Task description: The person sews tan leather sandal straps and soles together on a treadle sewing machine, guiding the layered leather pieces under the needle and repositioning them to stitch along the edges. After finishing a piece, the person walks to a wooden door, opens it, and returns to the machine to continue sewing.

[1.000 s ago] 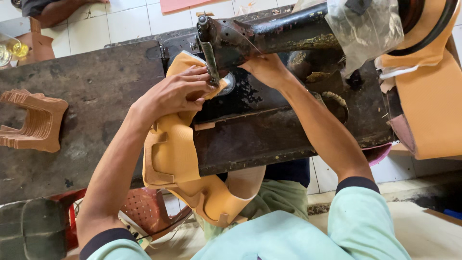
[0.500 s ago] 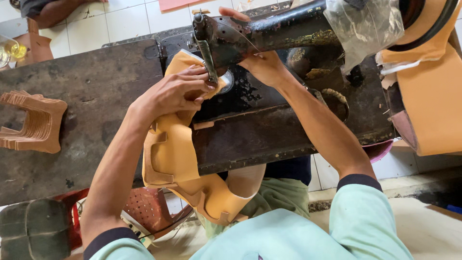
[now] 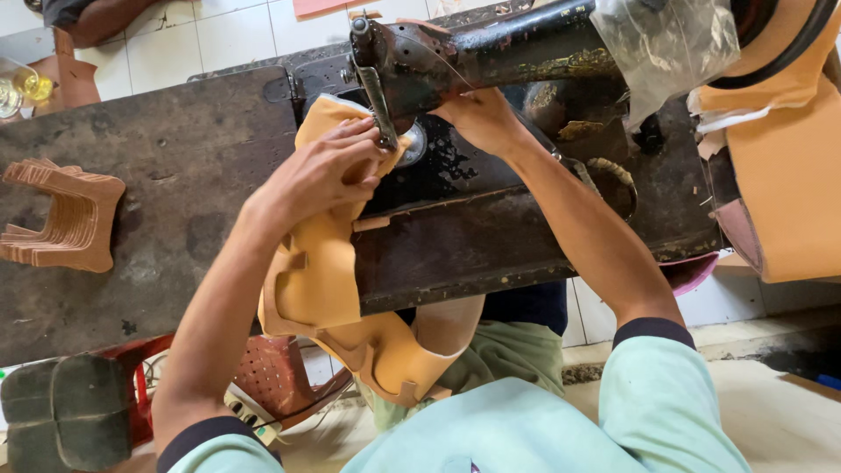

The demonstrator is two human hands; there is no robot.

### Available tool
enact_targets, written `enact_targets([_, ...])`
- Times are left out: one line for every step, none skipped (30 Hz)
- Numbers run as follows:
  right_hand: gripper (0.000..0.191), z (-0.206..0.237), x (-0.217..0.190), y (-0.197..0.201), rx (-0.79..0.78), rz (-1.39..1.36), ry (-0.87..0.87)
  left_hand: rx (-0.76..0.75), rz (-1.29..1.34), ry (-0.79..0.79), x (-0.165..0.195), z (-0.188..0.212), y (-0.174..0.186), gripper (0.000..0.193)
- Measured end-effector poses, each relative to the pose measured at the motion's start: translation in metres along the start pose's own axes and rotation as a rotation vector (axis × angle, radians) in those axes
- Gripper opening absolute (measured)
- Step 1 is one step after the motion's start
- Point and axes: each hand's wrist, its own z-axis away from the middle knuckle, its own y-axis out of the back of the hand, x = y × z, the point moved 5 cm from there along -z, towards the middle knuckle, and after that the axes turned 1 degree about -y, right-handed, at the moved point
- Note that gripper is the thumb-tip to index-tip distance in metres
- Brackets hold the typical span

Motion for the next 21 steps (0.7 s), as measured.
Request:
enact_targets([0.014,0.000,-0.001,-0.001,-0.010,0.008,0.034,0.020,-0.023,0.000,0.004,0.002,0.000,0.041])
enact_targets([0.013,0.000,-0.001,-0.001,-0.020,0.015,0.067,0.039,-0.045,0.001,0.009,0.005,-0.001,0.037])
enact_targets([0.013,0.001,-0.001,-0.002,-0.028,0.022,0.101,0.058,-0.068,0.000,0.014,0.007,-0.001,0.034])
enact_targets([0.013,0.001,0.001,-0.003,-0.029,-0.029,0.121,0.079,-0.053,0.046,0.017,0.009,-0.001,0.036])
enact_targets([0.013,0.001,0.003,-0.003,-0.029,-0.080,0.141,0.100,-0.038,0.092,0.020,0.010,-0.003,0.038])
enact_targets([0.014,0.001,0.002,-0.004,-0.028,-0.132,0.159,0.118,-0.021,0.138,0.023,0.011,-0.004,0.039])
enact_targets([0.013,0.000,0.005,-0.003,-0.008,-0.114,0.128,0.125,-0.044,0.154,0.026,0.011,-0.005,0.040])
enact_targets([0.012,-0.003,0.006,-0.002,0.010,-0.093,0.100,0.136,-0.068,0.171,0.029,0.011,-0.006,0.041])
enact_targets([0.011,-0.004,0.004,0.001,0.030,-0.072,0.073,0.148,-0.093,0.185,0.031,0.010,-0.007,0.042])
enact_targets([0.012,-0.005,0.001,0.000,-0.011,0.043,-0.025,0.155,-0.104,0.217,0.032,0.010,-0.009,0.040])
enact_targets([0.016,-0.004,-0.004,-0.001,-0.057,0.159,-0.122,0.163,-0.115,0.253,0.034,0.009,-0.011,0.039])
enact_targets([0.022,-0.001,-0.012,-0.002,-0.106,0.275,-0.218,0.174,-0.126,0.292,0.034,0.010,-0.012,0.038])
enact_targets([0.031,0.005,-0.025,-0.004,-0.167,0.414,-0.245,0.182,-0.111,0.299,0.035,0.011,-0.012,0.036])
enact_targets([0.039,0.017,-0.039,-0.007,-0.226,0.552,-0.273,0.189,-0.096,0.304,0.035,0.011,-0.013,0.034])
enact_targets([0.048,0.035,-0.052,-0.013,-0.285,0.694,-0.293,0.203,-0.086,0.308,0.035,0.011,-0.014,0.033])
enact_targets([0.038,0.056,-0.072,-0.026,-0.277,0.604,-0.160,0.206,-0.098,0.303,0.035,0.010,-0.015,0.034])
enact_targets([0.031,0.083,-0.090,-0.040,-0.271,0.507,-0.034,0.202,-0.107,0.298,0.035,0.009,-0.018,0.035])
enact_targets([0.042,0.108,-0.101,-0.064,-0.373,0.572,0.109,0.197,-0.114,0.289,0.036,0.008,-0.020,0.036])
enact_targets([0.046,0.130,-0.092,-0.086,-0.485,0.567,-0.115,0.210,-0.117,0.280,0.035,0.006,-0.022,0.037])
enact_targets([0.056,0.149,-0.104,-0.103,-0.348,0.644,0.126,0.224,-0.120,0.275,0.036,0.005,-0.024,0.038])
enact_targets([0.067,0.166,-0.113,-0.120,-0.211,0.706,0.360,0.228,-0.119,0.274,0.036,0.004,-0.026,0.039])
